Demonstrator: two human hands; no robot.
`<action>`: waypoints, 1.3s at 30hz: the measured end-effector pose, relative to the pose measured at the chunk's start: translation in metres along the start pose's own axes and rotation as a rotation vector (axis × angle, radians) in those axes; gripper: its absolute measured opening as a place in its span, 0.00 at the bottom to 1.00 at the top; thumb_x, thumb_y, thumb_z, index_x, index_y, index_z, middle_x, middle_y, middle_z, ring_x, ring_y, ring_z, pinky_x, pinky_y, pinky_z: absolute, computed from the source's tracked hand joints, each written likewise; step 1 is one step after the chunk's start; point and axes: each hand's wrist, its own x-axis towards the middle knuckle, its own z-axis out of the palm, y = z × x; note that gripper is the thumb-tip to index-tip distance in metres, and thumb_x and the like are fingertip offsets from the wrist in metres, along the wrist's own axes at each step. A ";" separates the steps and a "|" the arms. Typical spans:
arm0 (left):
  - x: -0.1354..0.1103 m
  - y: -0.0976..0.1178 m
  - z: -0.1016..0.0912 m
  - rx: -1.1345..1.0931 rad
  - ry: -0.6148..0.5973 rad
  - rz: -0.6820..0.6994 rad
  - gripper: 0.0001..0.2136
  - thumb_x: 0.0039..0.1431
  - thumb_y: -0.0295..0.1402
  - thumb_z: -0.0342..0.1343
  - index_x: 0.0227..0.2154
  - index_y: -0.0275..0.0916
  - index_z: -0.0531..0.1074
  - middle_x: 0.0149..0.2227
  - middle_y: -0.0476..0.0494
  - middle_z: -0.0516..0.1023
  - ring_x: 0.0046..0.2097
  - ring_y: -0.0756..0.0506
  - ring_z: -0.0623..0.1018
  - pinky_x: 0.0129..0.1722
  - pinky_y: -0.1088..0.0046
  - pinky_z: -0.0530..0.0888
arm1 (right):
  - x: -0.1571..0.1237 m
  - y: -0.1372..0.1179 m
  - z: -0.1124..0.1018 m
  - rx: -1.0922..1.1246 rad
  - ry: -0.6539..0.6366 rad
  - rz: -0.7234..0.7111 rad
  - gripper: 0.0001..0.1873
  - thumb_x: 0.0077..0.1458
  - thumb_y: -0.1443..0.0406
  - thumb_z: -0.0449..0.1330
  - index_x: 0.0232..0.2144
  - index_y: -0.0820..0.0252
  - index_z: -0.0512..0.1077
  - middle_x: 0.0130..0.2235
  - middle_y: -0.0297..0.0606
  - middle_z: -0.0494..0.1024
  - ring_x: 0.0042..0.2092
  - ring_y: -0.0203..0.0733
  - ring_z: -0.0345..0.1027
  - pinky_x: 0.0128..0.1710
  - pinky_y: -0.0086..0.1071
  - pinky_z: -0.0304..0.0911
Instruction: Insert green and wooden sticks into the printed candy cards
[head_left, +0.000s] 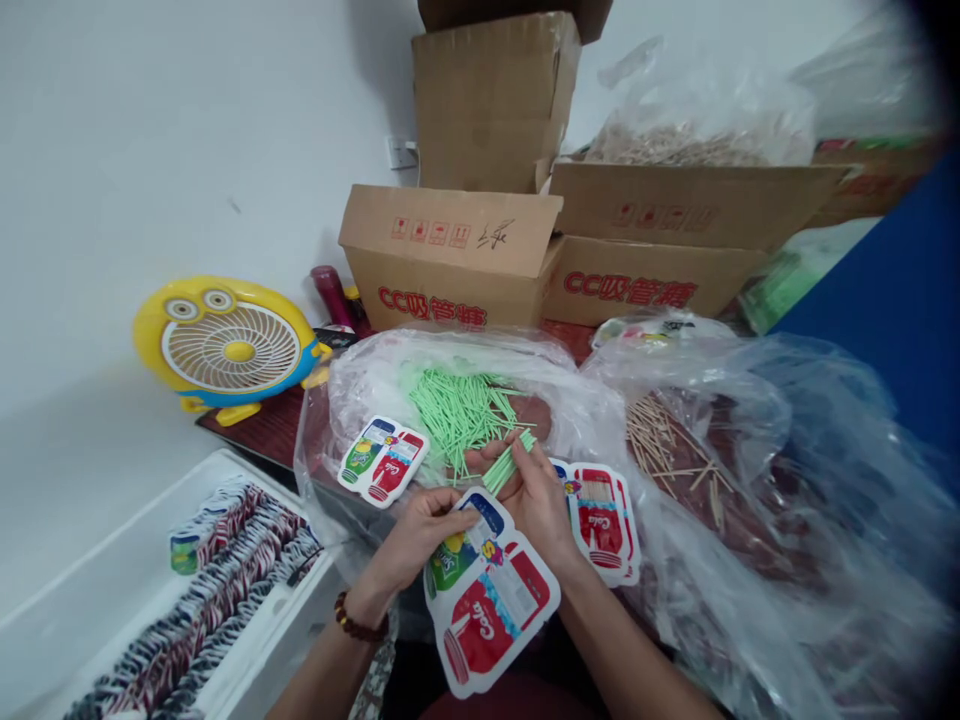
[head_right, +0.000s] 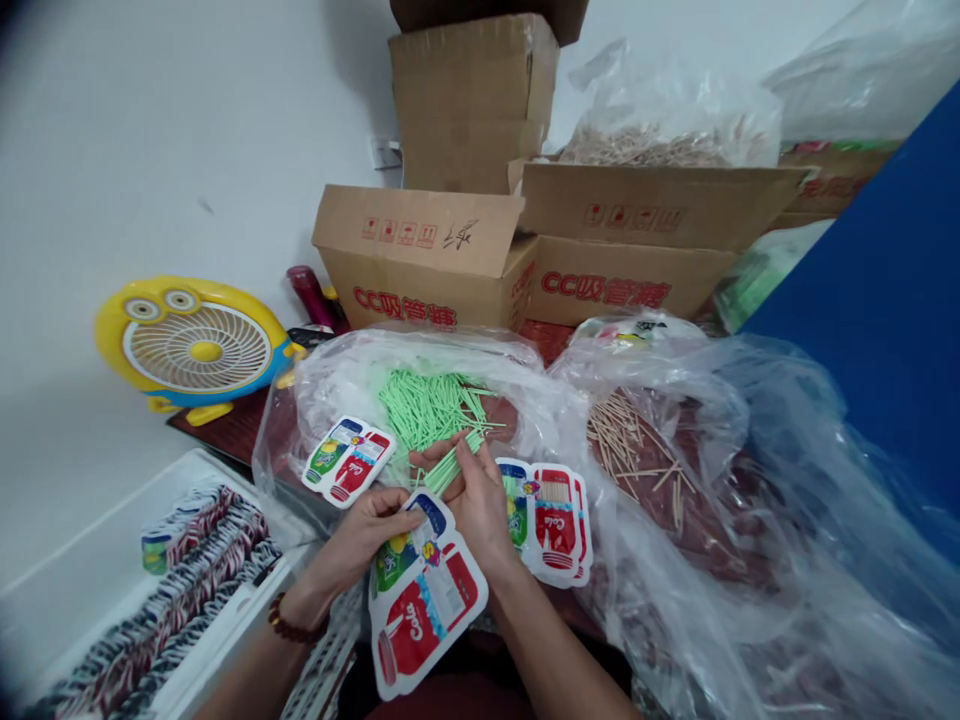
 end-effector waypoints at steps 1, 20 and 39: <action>0.000 0.000 0.001 0.028 0.004 -0.001 0.12 0.48 0.39 0.66 0.27 0.34 0.75 0.27 0.46 0.80 0.27 0.49 0.76 0.28 0.77 0.71 | 0.000 0.001 -0.001 -0.003 0.010 0.005 0.14 0.52 0.58 0.63 0.39 0.54 0.65 0.34 0.32 0.79 0.38 0.43 0.77 0.35 0.33 0.71; -0.002 -0.010 0.000 0.190 0.029 0.083 0.12 0.53 0.40 0.62 0.27 0.35 0.72 0.25 0.50 0.74 0.26 0.52 0.69 0.26 0.78 0.66 | -0.002 0.004 -0.008 0.012 0.075 0.038 0.15 0.52 0.57 0.63 0.40 0.53 0.65 0.33 0.31 0.79 0.36 0.44 0.77 0.33 0.33 0.70; 0.000 -0.012 0.002 0.347 -0.031 0.183 0.14 0.56 0.41 0.58 0.24 0.36 0.66 0.23 0.54 0.63 0.25 0.53 0.61 0.24 0.78 0.59 | -0.002 0.007 -0.013 0.021 0.083 0.007 0.15 0.51 0.57 0.64 0.37 0.54 0.65 0.31 0.30 0.79 0.33 0.41 0.77 0.32 0.31 0.70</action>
